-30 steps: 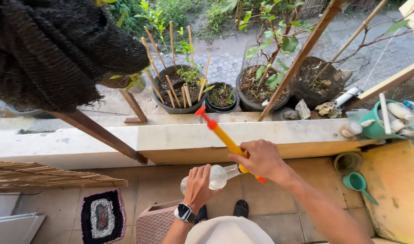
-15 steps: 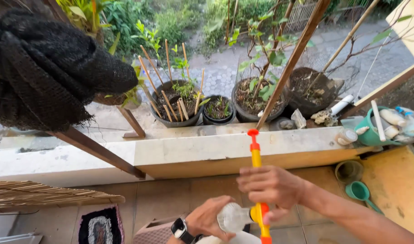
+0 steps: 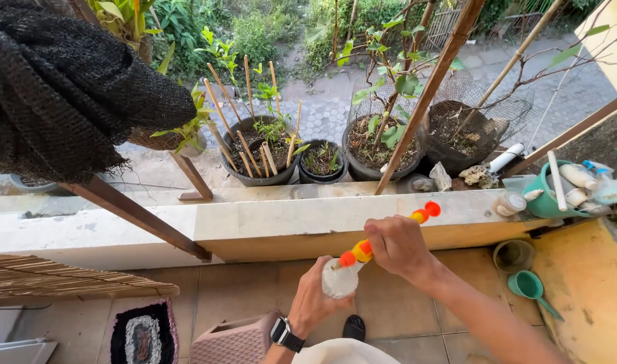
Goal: Assembling a handheld spray pump for a bottle.
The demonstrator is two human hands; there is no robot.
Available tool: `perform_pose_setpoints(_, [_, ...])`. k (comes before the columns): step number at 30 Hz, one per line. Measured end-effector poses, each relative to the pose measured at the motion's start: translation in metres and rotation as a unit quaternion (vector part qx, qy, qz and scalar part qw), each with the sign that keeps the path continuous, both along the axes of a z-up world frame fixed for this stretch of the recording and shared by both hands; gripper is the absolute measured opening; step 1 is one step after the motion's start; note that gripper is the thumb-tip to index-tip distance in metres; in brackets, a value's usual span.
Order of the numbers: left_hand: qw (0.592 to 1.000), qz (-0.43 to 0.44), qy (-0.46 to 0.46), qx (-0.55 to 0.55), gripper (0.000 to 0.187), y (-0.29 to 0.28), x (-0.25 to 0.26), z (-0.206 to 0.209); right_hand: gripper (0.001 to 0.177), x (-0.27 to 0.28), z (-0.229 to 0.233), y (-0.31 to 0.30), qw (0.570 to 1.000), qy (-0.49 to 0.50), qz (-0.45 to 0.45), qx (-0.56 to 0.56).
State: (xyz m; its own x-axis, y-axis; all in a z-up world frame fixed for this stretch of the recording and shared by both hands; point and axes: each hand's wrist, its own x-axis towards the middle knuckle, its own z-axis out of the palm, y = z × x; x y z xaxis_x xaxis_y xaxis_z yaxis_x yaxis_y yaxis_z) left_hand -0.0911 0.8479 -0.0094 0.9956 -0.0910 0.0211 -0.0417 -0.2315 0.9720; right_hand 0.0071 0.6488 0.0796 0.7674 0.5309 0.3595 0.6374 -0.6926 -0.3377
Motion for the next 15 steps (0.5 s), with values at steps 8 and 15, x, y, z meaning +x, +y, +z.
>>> perform_pose_setpoints(8, [0.987,-0.126,0.033,-0.093,0.070,0.026,0.001,-0.017,0.034,-0.003,0.023,-0.016,0.986,0.130,0.090,-0.044])
perform_pose_setpoints(15, [0.996,-0.026,0.083,0.003,0.073,0.015,-0.010,-0.008,0.028,-0.022,0.009,-0.005,0.991,0.121,0.041,-0.043])
